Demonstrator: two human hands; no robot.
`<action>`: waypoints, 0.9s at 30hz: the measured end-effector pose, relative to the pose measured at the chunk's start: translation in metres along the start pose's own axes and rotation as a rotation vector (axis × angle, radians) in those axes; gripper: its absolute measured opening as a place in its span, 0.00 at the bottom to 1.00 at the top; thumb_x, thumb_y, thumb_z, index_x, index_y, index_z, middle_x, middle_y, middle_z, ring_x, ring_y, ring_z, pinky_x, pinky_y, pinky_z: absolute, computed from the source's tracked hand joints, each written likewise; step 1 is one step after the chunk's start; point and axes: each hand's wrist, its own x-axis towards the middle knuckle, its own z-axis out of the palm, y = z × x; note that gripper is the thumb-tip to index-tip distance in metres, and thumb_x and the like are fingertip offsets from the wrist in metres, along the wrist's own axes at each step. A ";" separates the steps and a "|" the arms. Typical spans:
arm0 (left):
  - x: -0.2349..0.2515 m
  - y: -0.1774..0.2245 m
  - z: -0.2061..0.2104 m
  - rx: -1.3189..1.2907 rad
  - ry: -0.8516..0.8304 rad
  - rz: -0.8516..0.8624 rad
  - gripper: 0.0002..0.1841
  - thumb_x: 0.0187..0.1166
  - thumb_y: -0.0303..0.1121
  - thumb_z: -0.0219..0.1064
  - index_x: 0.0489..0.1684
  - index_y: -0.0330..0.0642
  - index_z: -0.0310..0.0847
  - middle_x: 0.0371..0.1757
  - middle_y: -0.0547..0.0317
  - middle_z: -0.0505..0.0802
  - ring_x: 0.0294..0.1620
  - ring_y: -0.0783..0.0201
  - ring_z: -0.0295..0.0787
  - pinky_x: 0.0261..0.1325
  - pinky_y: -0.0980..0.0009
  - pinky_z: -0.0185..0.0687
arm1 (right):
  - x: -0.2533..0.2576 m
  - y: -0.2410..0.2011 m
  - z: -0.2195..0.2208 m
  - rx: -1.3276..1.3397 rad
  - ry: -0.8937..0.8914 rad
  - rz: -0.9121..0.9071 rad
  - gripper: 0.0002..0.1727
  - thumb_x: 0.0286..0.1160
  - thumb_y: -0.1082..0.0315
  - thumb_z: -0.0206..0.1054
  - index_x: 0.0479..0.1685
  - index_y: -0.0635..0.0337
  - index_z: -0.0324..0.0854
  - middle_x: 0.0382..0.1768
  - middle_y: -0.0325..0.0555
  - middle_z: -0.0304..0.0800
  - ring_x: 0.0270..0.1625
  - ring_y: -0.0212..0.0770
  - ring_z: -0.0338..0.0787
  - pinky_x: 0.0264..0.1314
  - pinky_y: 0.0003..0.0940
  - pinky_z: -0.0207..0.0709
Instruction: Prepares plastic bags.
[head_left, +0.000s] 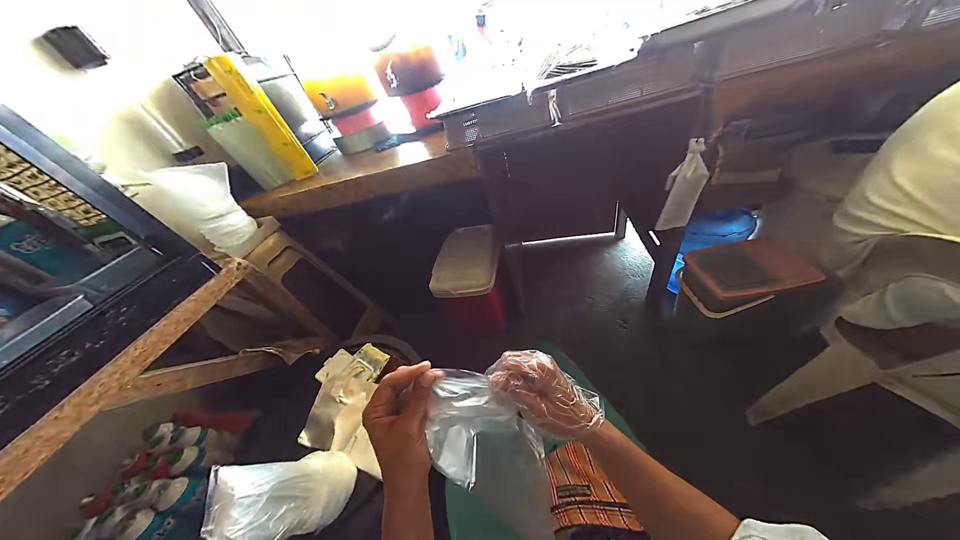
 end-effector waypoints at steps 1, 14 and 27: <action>-0.001 0.000 0.002 -0.018 0.020 -0.024 0.14 0.80 0.20 0.62 0.40 0.54 0.91 0.36 0.83 0.96 0.37 0.86 0.91 0.44 0.86 0.87 | -0.003 0.002 0.001 0.032 -0.056 0.003 0.15 0.82 0.71 0.57 0.36 0.73 0.87 0.35 0.51 0.90 0.44 0.30 0.88 0.54 0.22 0.79; -0.007 -0.023 -0.008 -0.040 -0.018 -0.236 0.20 0.91 0.54 0.52 0.23 0.64 0.76 0.22 0.82 0.79 0.23 0.85 0.75 0.27 0.88 0.73 | 0.016 0.004 0.003 0.011 -0.015 0.159 0.07 0.77 0.74 0.64 0.40 0.65 0.88 0.39 0.33 0.91 0.36 0.16 0.86 0.41 0.14 0.82; -0.023 -0.018 -0.027 -0.222 0.034 -0.290 0.05 0.81 0.29 0.69 0.44 0.53 0.89 0.40 0.72 0.96 0.39 0.80 0.92 0.45 0.81 0.89 | 0.006 0.012 0.030 0.186 -0.109 0.166 0.04 0.72 0.76 0.69 0.41 0.63 0.87 0.41 0.32 0.91 0.42 0.19 0.88 0.47 0.16 0.85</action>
